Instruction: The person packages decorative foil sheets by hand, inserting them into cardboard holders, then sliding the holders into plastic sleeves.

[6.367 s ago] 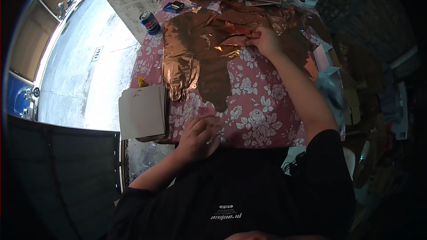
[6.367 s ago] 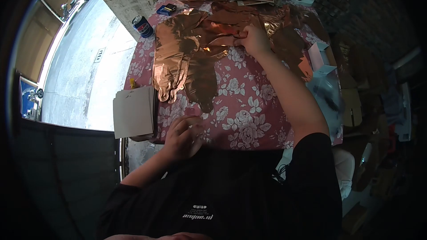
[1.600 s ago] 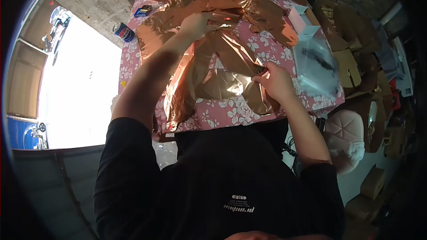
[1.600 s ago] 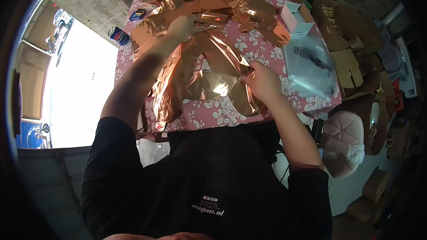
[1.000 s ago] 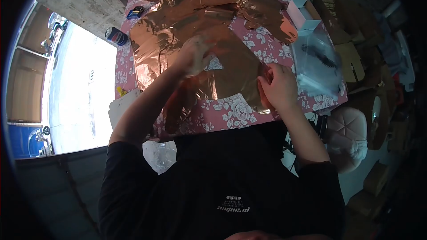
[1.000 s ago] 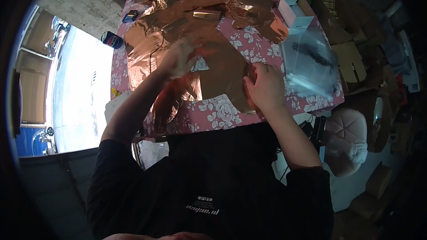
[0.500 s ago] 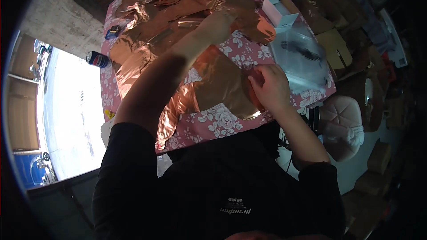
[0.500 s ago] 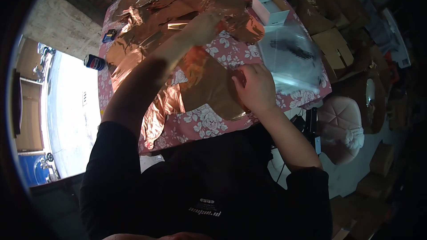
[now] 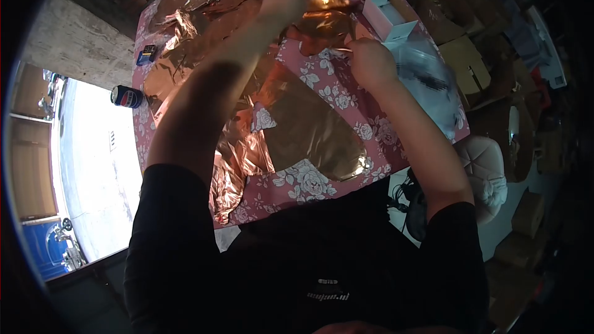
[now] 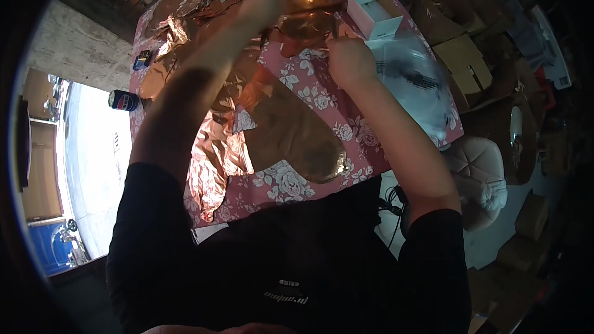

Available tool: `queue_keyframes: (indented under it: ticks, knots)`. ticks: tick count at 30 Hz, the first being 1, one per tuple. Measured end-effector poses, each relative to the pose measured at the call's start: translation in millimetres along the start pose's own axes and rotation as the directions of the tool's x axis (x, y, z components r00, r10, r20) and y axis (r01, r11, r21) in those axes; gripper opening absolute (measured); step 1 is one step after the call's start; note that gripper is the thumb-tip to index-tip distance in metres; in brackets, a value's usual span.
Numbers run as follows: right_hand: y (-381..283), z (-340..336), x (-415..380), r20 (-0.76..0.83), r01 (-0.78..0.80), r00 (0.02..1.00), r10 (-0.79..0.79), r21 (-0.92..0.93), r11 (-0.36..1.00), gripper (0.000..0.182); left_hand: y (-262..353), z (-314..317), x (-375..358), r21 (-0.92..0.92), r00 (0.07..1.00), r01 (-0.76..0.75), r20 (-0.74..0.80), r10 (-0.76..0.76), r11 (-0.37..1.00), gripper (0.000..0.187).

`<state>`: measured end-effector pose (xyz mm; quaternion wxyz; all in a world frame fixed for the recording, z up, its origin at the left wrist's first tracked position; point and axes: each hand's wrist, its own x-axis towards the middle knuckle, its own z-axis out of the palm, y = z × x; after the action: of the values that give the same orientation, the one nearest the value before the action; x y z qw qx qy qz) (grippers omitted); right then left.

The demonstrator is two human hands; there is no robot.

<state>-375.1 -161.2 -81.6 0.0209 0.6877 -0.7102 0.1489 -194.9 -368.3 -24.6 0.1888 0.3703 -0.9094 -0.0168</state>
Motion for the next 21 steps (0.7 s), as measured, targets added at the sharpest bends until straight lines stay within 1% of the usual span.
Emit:
queue_keyframes:
  ticks: [1, 2, 3, 4, 5, 6, 7, 8, 9, 10, 12, 13, 14, 15, 16, 18, 19, 20, 21]
  knots:
    - [-1, 0, -1, 0.009, -0.001, 1.0, 0.001, 0.0, 1.0, 0.019, -10, 2, 18, 0.02, 0.995, 0.09, -0.052, -0.089, 0.996, 0.03]
    - [-2, -2, -2, -0.02, 0.018, 1.0, -0.018, 0.021, 1.0, 0.018, -9, -2, 23, 0.017, 0.995, 0.092, -0.05, -0.091, 0.996, 0.03]
    - [-3, -5, -2, -0.052, 0.037, 0.998, -0.035, 0.041, 0.998, 0.017, -9, -2, 32, 0.106, 0.864, -0.005, -0.501, 0.057, 0.994, 0.028]
    - [-4, -7, -1, -0.054, 0.035, 0.998, -0.033, 0.041, 0.999, 0.017, -8, -5, 39, 0.229, 0.524, -0.05, -0.822, 0.221, 0.972, 0.029]
    - [-4, -9, -1, -0.029, 0.01, 1.0, -0.009, 0.05, 0.999, 0.016, -10, -1, 42, 0.197, 0.53, 0.002, -0.832, 0.167, 0.98, 0.033]
    - [-4, -10, -1, -0.002, -0.016, 1.0, 0.016, 0.061, 0.998, 0.017, -13, 2, 37, 0.198, 0.531, -0.002, -0.83, 0.169, 0.98, 0.033]
    - [-2, -10, 0, -0.002, -0.02, 1.0, 0.021, 0.062, 0.998, 0.017, -14, 1, 26, 0.145, 0.735, -0.13, -0.65, 0.194, 0.981, 0.029]
    - [1, -9, 0, -0.024, -0.026, 0.999, 0.028, 0.073, 0.997, 0.017, -13, 1, 15, 0.057, 0.876, -0.239, -0.418, 0.24, 0.969, 0.028]
    - [4, -8, 0, -0.044, -0.032, 0.998, 0.036, 0.084, 0.996, 0.017, -6, 2, 2, -0.099, 0.976, -0.178, -0.145, 0.162, 0.979, 0.029]
    - [6, -9, -1, -0.04, -0.036, 0.998, 0.04, 0.085, 0.996, 0.017, 1, 2, -13, -0.227, 0.983, -0.069, 0.152, 0.105, 0.971, 0.031]
    - [8, -13, -1, -0.055, -0.049, 0.997, 0.058, 0.149, 0.988, 0.018, 17, -3, -46, -0.344, 0.934, -0.083, 0.301, 0.193, 0.935, 0.038]
    - [11, -12, 0, -0.05, -0.051, 0.997, 0.059, 0.152, 0.987, 0.018, 18, 0, -60, -0.345, 0.933, -0.079, 0.305, 0.192, 0.935, 0.038]
    - [14, -11, 2, -0.048, -0.066, 0.996, 0.075, 0.169, 0.983, 0.018, 19, 4, -74, -0.474, 0.924, -0.205, 0.194, 0.329, 0.856, 0.041]
    - [14, -12, 3, -0.046, -0.079, 0.995, 0.089, 0.186, 0.979, 0.019, 19, 5, -82, -0.578, 0.894, -0.33, 0.062, 0.443, 0.747, 0.044]
    - [14, -14, 4, -0.041, -0.076, 0.996, 0.085, 0.188, 0.979, 0.019, 18, 4, -84, -0.578, 0.897, -0.324, 0.065, 0.438, 0.749, 0.044]
    - [12, -20, 7, -0.033, -0.115, 0.991, 0.129, 0.262, 0.958, 0.022, 17, 3, -84, -0.44, 0.878, -0.354, 0.148, 0.455, 0.825, 0.051]
    - [12, -21, 9, -0.033, -0.112, 0.992, 0.125, 0.264, 0.958, 0.022, 17, 4, -81, -0.409, 0.88, -0.346, 0.17, 0.443, 0.844, 0.052]
    - [13, -22, 11, 0.003, -0.141, 0.989, 0.147, 0.313, 0.939, 0.025, 18, 5, -76, -0.407, 0.881, -0.345, 0.17, 0.441, 0.846, 0.052]
    - [14, -23, 14, 0.04, -0.172, 0.985, 0.169, 0.358, 0.918, 0.029, 18, 11, -71, -0.481, 0.925, -0.157, 0.233, 0.299, 0.863, 0.05]
